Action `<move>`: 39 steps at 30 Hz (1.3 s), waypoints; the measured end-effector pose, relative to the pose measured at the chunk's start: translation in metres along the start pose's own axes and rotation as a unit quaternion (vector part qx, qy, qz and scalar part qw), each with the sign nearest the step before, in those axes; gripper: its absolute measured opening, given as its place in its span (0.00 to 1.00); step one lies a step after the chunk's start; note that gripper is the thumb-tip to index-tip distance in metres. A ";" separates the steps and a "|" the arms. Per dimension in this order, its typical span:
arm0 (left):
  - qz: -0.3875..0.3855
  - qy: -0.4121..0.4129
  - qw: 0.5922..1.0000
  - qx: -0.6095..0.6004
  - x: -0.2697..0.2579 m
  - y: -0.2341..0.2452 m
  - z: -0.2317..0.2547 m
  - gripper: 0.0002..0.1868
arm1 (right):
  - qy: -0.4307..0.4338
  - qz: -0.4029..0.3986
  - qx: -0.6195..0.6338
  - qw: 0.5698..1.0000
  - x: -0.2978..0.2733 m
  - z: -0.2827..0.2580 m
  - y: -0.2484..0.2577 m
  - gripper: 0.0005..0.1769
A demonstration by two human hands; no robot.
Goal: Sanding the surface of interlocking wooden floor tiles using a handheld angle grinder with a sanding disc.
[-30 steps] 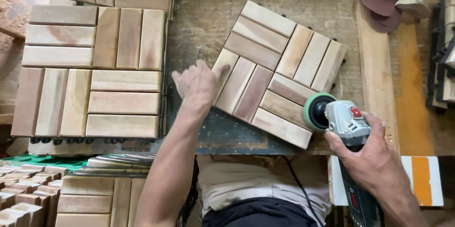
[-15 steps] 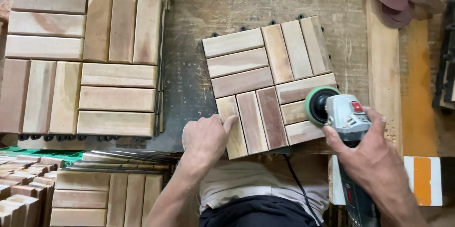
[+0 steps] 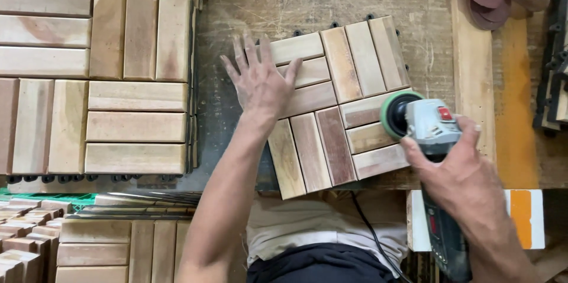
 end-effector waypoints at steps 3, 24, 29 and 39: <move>0.070 0.005 0.994 -0.081 0.008 -0.012 -0.005 0.46 | -0.008 0.075 0.021 0.997 0.016 0.011 0.017 0.50; 0.107 -0.004 0.984 -0.143 0.006 -0.015 -0.011 0.41 | -0.001 0.008 0.007 1.000 0.000 -0.010 -0.004 0.50; 0.129 -0.001 0.981 -0.141 0.007 -0.015 -0.010 0.40 | -0.017 0.058 0.027 0.998 0.006 -0.006 0.006 0.51; 0.159 -0.017 0.974 -0.160 0.005 -0.016 -0.013 0.36 | 0.144 -0.001 -0.099 0.985 0.003 -0.006 -0.061 0.53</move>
Point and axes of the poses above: each hand's wrist, its own x-axis towards the middle knuckle, its own y-axis out of the back of the hand, z = x × y, the point moved 5 cm from there along x, towards the middle knuckle, and after that the axes turned 11 degrees about x, right-handed, at the moved point
